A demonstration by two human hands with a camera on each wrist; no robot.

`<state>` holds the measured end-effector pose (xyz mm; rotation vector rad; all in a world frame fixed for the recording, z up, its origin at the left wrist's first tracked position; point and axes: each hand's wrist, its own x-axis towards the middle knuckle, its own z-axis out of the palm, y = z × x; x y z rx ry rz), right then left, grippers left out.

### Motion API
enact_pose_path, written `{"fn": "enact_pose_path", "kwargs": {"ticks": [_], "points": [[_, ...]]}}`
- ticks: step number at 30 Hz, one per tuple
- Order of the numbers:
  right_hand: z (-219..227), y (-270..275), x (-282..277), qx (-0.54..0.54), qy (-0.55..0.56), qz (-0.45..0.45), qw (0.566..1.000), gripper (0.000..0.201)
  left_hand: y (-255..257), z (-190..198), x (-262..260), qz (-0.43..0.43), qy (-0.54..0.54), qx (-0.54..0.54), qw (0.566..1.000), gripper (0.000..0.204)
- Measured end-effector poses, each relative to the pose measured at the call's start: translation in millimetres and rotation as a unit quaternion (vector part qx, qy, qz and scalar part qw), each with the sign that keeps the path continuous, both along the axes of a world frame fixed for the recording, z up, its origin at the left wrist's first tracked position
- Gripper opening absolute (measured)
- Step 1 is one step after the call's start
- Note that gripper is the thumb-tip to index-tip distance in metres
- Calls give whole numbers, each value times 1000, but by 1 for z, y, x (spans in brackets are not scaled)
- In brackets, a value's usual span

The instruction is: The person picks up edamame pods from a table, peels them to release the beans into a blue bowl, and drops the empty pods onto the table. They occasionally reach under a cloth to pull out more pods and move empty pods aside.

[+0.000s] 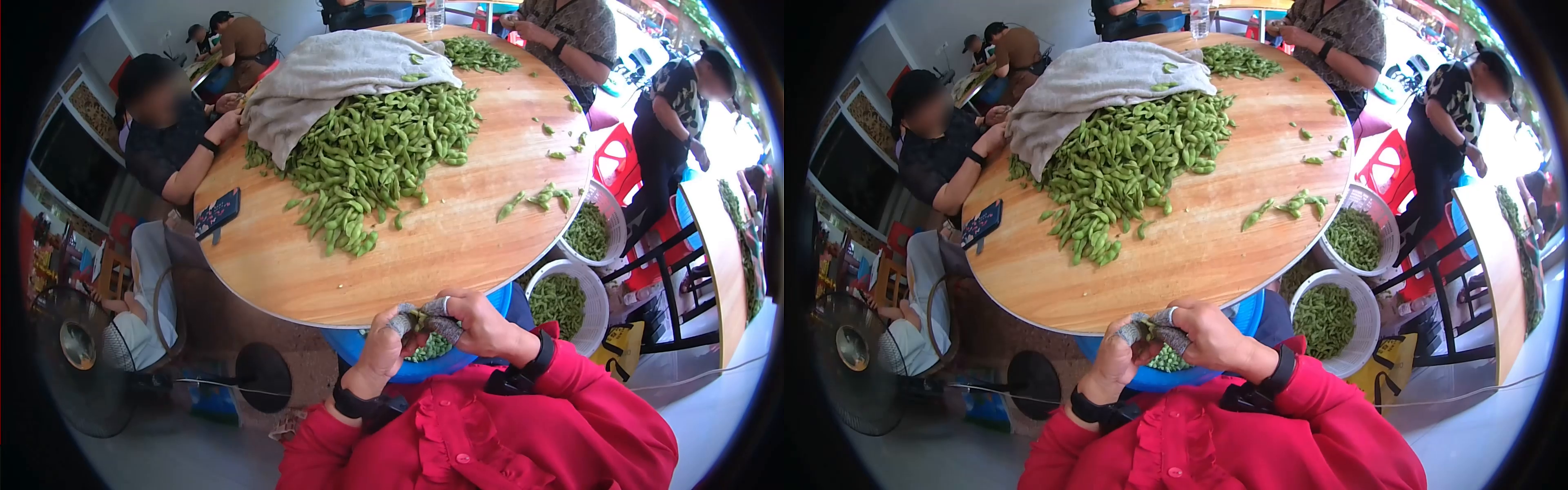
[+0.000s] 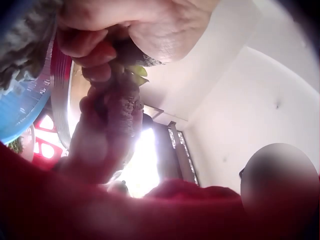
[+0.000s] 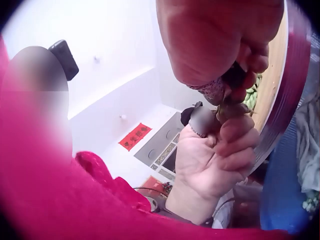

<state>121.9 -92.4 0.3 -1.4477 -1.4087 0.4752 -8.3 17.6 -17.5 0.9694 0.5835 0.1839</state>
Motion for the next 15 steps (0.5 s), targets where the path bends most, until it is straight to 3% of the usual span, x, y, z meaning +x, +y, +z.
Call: {"fn": "enact_pose_path", "kwargs": {"ticks": [4, 6, 9, 11, 15], "points": [[-2, 1, -2, -16, -18, -27, 999, 15, -3, 6, 6, 35, 8, -37, 999, 15], [-3, 1, -3, -12, 44, -32, 998, 13, -8, 8, 11, 75, 35, -29, 996, 16], [-10, 2, -2, -36, 187, -42, 981, 13, 2, 8, 4, 1, 15, 7, 1000, 19], [-19, 3, 1, -63, 279, -48, 957, 14, 6, 10, -2, 25, -14, 71, 997, 22], [-4, 2, -2, -90, 209, -50, 973, 11, 4, 16, 4, 26, -89, 133, 987, 17]]}}
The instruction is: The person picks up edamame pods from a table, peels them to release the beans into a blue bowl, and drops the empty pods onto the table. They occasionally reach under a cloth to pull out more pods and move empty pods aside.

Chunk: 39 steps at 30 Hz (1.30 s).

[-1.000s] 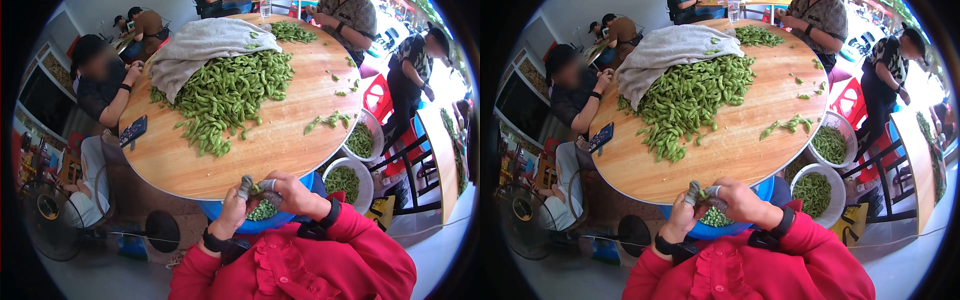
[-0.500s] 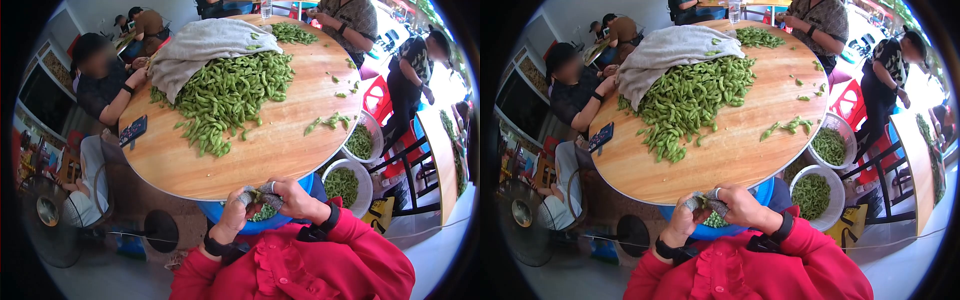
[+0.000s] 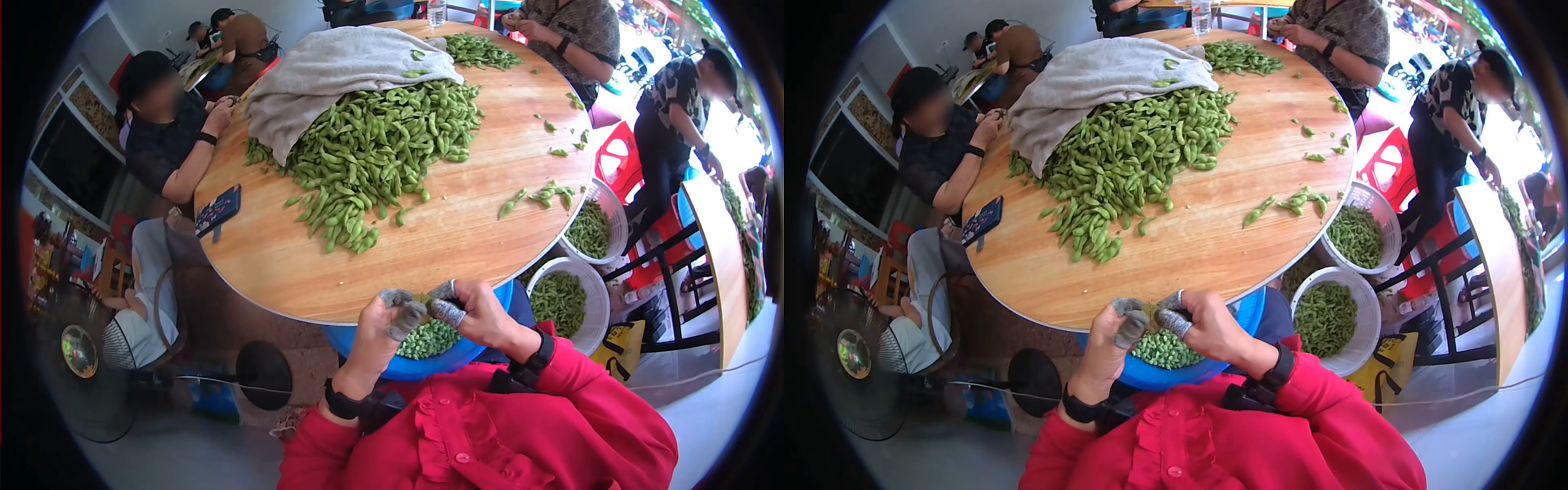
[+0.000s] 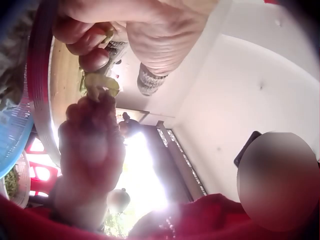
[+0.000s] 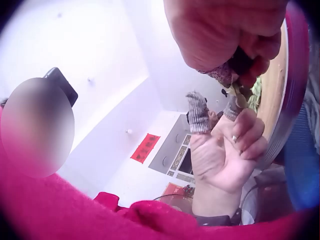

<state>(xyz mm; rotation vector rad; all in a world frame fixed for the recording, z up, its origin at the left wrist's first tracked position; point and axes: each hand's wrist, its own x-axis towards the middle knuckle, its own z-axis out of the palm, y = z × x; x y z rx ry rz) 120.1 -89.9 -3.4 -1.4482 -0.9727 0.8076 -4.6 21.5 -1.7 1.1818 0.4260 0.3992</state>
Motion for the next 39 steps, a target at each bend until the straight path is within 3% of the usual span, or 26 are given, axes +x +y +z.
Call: {"fn": "enact_pose_path", "kwargs": {"ticks": [2, 6, 10, 13, 15, 17, 19, 21, 23, 24, 26, 28, 31, 33, 35, 38, 39], "points": [[7, 1, -3, 34, -56, 27, 997, 11, 0, 0, 2, -13, -6, -2, 1000, 21], [14, -4, 5, 29, 4, 93, 995, 11, 4, -7, 2, -53, -7, -26, 998, 21], [-9, -4, 6, 50, 160, 119, 979, 14, -1, -4, 1, -58, -4, -20, 998, 22], [-10, -6, 6, 52, 172, 99, 979, 15, -4, -9, 0, -27, 6, 28, 999, 24], [-14, -9, 10, 54, 157, 56, 985, 15, -5, -18, -6, -53, 42, 183, 981, 25], [3, -26, 26, 17, 91, -10, 996, 15, -5, -14, -7, -82, 82, 303, 946, 24], [15, -54, 54, -65, -99, -78, 990, 15, -7, 3, -7, -120, 127, 385, 906, 22], [21, -83, 75, -124, -210, -190, 951, 14, 4, 5, -2, -120, 121, 357, 918, 16], [-2, -114, 102, -145, -361, -290, 874, 15, 17, 6, 11, -86, 111, 365, 920, 15], [-2, -123, 105, -167, -342, -303, 874, 15, 24, 2, 23, -16, 84, 390, 917, 8], [-4, -137, 107, -209, -302, -327, 871, 16, 41, 23, 48, 23, 158, 481, 862, 6], [-13, -147, 109, -233, -314, -333, 858, 15, 62, 18, 75, 66, 213, 561, 797, 17], [-17, -145, 106, -216, -322, -351, 853, 14, 83, 15, 101, 33, 321, 645, 693, 22], [-17, -139, 105, -195, -318, -359, 856, 14, 92, 3, 107, 34, 292, 672, 680, 24], [-9, -129, 98, -158, -273, -315, 895, 15, 92, -1, 110, 42, 272, 693, 666, 21], [3, -99, 79, -78, -183, -249, 948, 16, 90, 6, 98, -15, 264, 599, 756, 14], [3, -89, 72, -48, -153, -224, 961, 16, 84, 9, 93, -28, 243, 475, 845, 11]]}}
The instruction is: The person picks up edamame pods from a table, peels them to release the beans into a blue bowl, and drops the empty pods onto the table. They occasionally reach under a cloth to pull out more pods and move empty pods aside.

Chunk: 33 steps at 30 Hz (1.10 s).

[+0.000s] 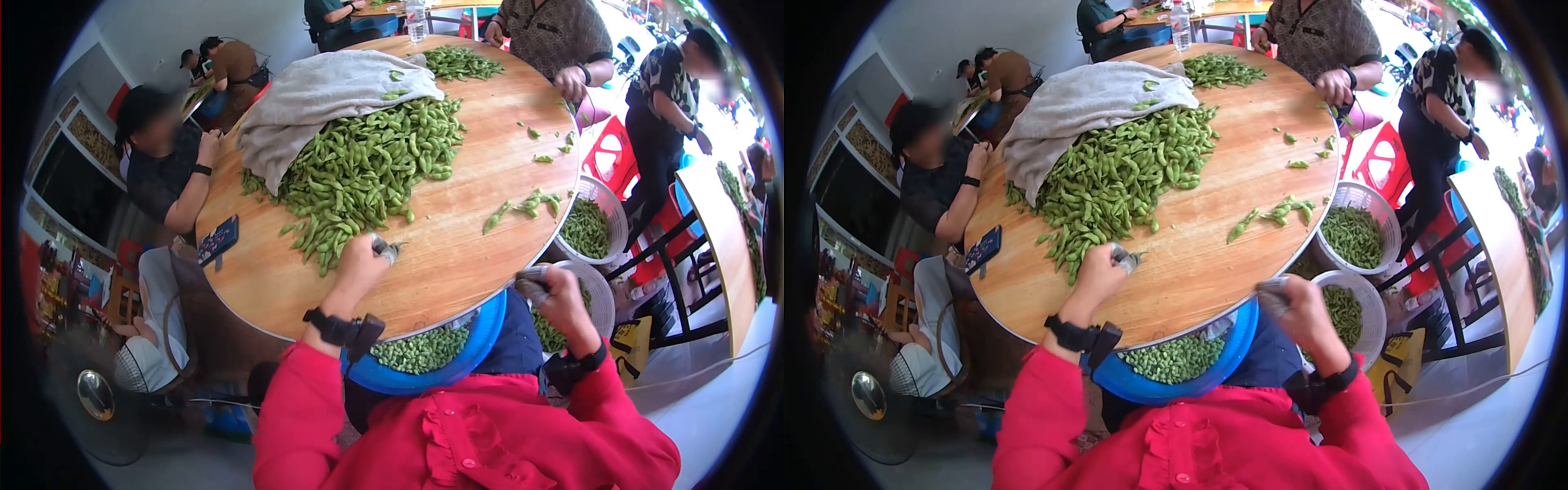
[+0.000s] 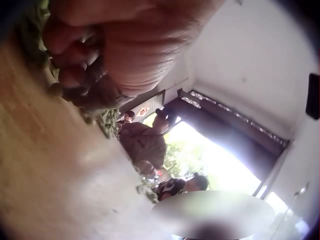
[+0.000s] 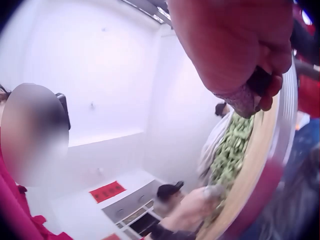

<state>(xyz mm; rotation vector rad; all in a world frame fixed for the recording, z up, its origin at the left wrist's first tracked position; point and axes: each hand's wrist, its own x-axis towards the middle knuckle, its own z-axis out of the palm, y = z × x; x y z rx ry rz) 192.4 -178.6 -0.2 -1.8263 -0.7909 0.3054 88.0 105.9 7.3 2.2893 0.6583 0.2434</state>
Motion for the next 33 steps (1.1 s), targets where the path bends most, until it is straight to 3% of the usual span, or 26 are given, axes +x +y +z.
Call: {"fn": "enact_pose_path", "kwargs": {"ticks": [2, 5, 9, 10, 11, 13, 15, 19, 20, 21, 24, 26, 28, 31, 33], "points": [[4, 21, -13, 28, 96, 73, 992, 19, -15, 7, -17, 26, -56, -301, 952, 6], [6, 52, -32, 91, 231, 165, 954, 27, -43, 26, -47, 0, -48, -495, 868, 6], [14, 70, -50, 105, 308, 235, 916, 30, -59, 13, -68, -52, -58, -526, 847, 8], [16, 72, -52, 104, 335, 245, 904, 30, -61, 12, -67, -37, -63, -517, 853, 7], [11, 75, -53, 98, 293, 254, 916, 31, -64, 12, -65, -21, -67, -510, 857, 6], [6, 84, -55, 110, 212, 186, 953, 31, -63, 3, -60, 12, -93, -471, 877, 6], [7, 85, -50, 109, 170, 139, 969, 31, -61, 1, -59, -7, -136, -395, 909, 5], [16, 54, -32, 76, 256, 181, 947, 22, -63, -1, -78, -89, -126, -296, 943, 9], [14, 46, -28, 56, 234, 179, 954, 22, -64, -3, -82, -115, -128, -274, 946, 10], [12, 39, -27, 37, 213, 177, 960, 22, -60, -2, -86, -107, -124, -282, 945, 14], [0, 23, -25, 11, 204, 171, 964, 23, -37, 0, -74, -12, -140, -82, 987, 11], [-3, 20, -27, 29, 225, 161, 961, 23, -15, -1, -54, 13, -131, 28, 991, 13], [-6, 17, -28, 23, 232, 153, 960, 22, -2, 4, -33, -19, -87, 87, 992, 18], [-9, 17, -32, 20, 227, 143, 963, 20, 11, -15, -11, -139, -124, 226, 956, 14], [-11, 15, -32, 3, 225, 135, 965, 18, 11, -12, -5, -144, -80, 216, 962, 10]]}}
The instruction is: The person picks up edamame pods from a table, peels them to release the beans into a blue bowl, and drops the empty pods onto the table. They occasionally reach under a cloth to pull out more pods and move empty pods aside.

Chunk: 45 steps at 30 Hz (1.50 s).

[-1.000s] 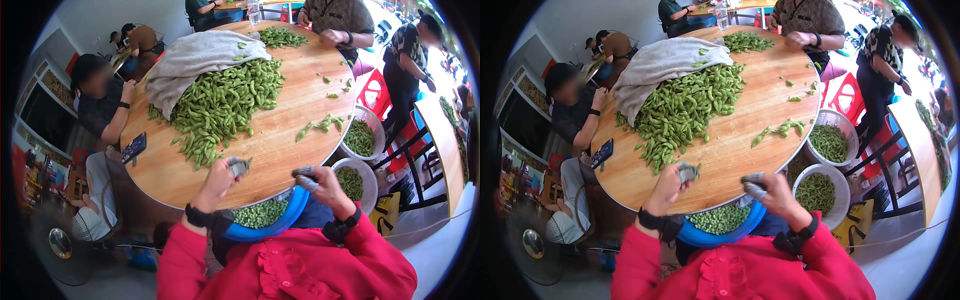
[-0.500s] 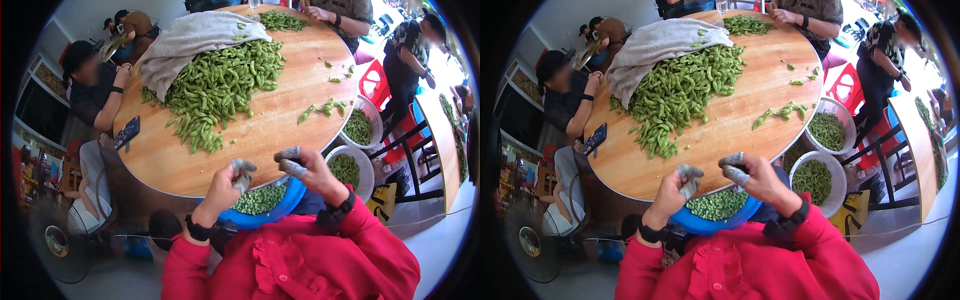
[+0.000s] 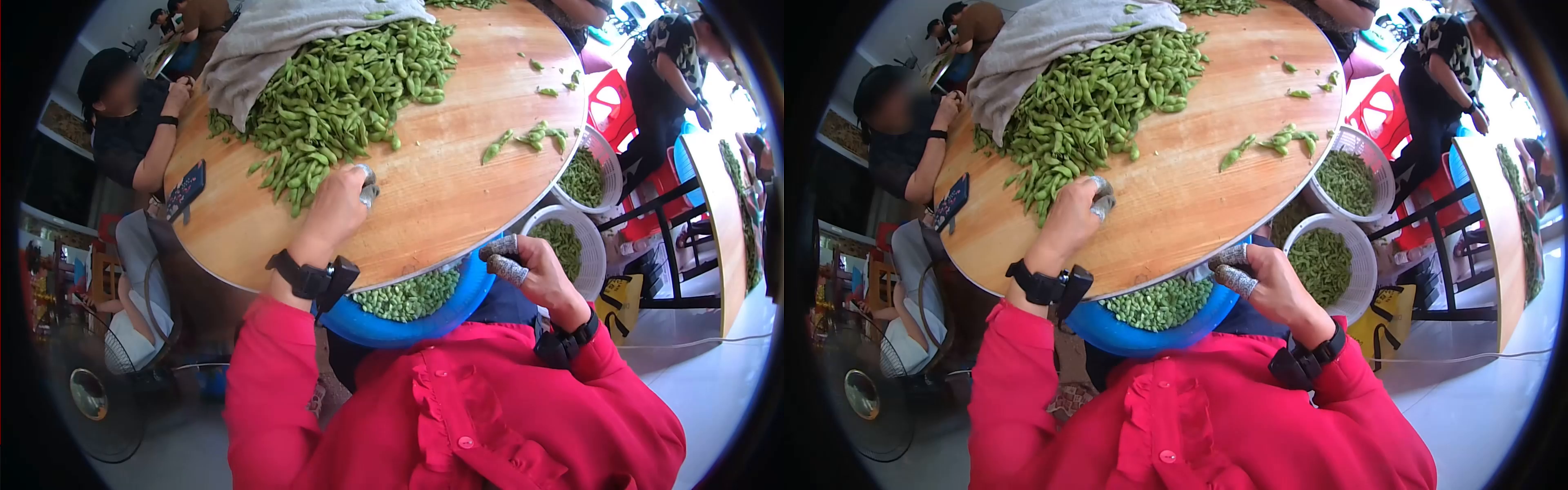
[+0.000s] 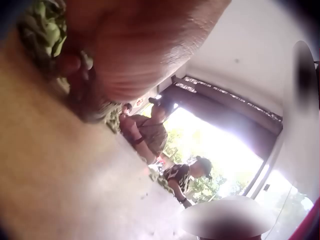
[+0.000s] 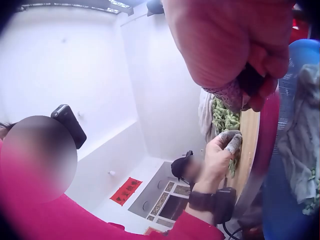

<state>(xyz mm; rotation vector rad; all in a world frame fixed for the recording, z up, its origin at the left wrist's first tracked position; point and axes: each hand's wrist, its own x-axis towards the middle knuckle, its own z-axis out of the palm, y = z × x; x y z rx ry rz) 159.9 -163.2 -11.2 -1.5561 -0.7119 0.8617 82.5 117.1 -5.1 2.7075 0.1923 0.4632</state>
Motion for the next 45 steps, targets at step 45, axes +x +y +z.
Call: {"fn": "enact_pose_path", "kwargs": {"ticks": [45], "points": [[-48, 73, -66, 31, -559, 329, 760, 8, -101, -84, -151, 121, 162, -670, 714, 35]]}}
